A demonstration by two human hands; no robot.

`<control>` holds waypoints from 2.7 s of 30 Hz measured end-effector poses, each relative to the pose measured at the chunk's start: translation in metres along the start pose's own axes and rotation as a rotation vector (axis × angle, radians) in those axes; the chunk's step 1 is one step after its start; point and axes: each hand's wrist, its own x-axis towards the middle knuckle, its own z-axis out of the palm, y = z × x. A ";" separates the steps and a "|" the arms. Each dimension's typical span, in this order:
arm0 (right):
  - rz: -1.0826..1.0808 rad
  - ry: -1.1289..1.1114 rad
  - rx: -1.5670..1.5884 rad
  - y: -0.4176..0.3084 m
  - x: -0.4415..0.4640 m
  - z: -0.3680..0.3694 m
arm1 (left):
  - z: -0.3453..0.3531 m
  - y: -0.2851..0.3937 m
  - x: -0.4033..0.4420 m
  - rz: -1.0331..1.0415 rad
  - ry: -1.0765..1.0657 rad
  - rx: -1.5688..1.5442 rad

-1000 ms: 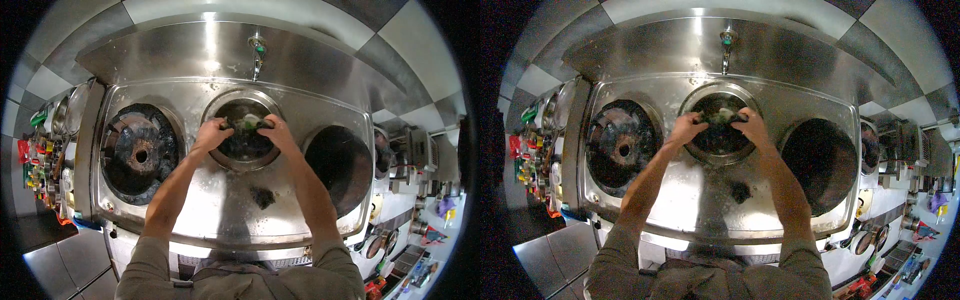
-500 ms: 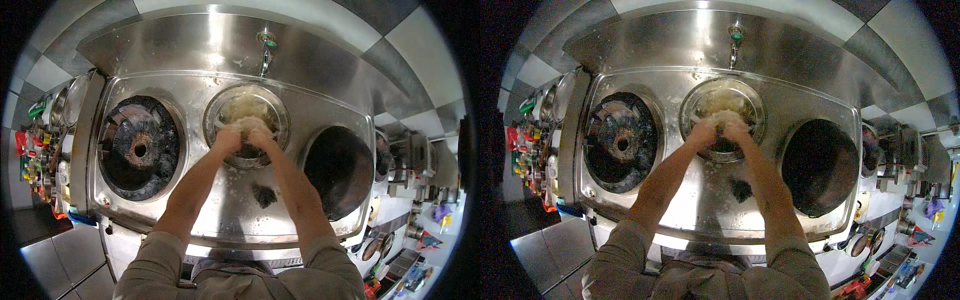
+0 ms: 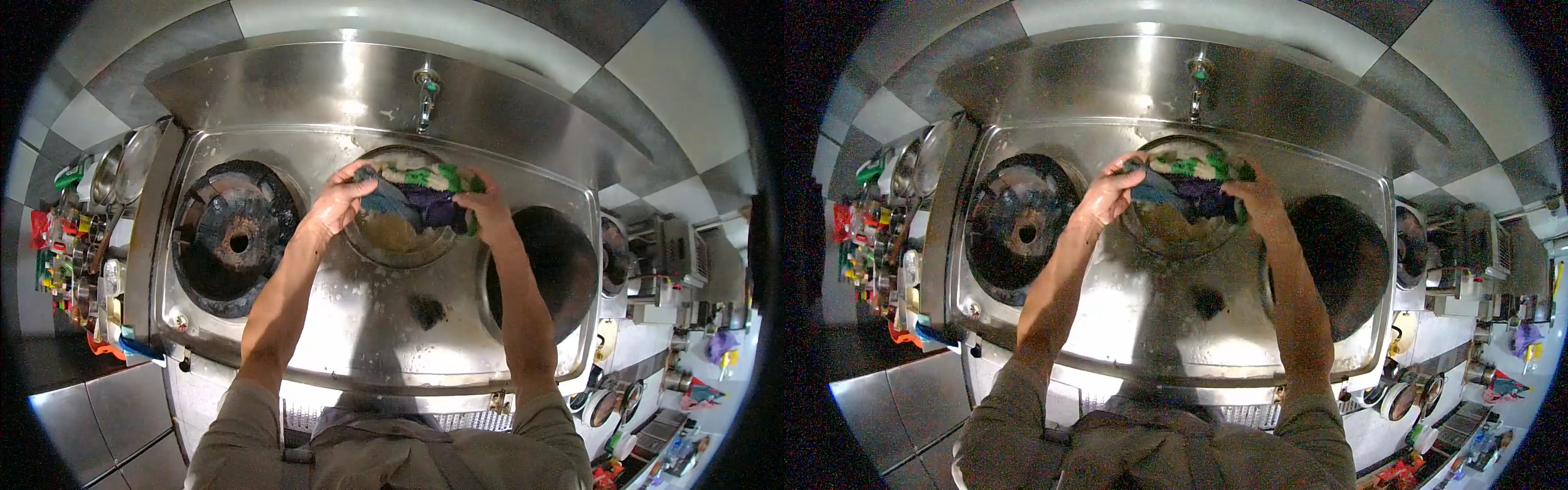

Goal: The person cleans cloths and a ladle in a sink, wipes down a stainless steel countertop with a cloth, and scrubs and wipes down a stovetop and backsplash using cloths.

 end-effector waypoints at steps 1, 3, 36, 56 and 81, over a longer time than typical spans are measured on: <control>-0.055 -0.026 0.098 -0.004 -0.002 0.001 | 0.012 0.013 -0.009 0.005 -0.001 -0.058; -0.037 -0.007 0.145 -0.024 -0.016 0.005 | 0.015 0.024 -0.011 0.056 -0.018 -0.113; -0.320 -0.007 -0.713 0.153 -0.194 0.123 | -0.031 -0.142 -0.192 -0.302 0.231 -0.536; -0.532 -0.114 0.117 -0.057 -0.211 0.049 | 0.055 -0.018 -0.201 0.051 -0.043 0.703; 0.061 -0.002 0.870 0.072 -0.022 -0.062 | 0.231 -0.130 0.033 0.040 0.299 -0.130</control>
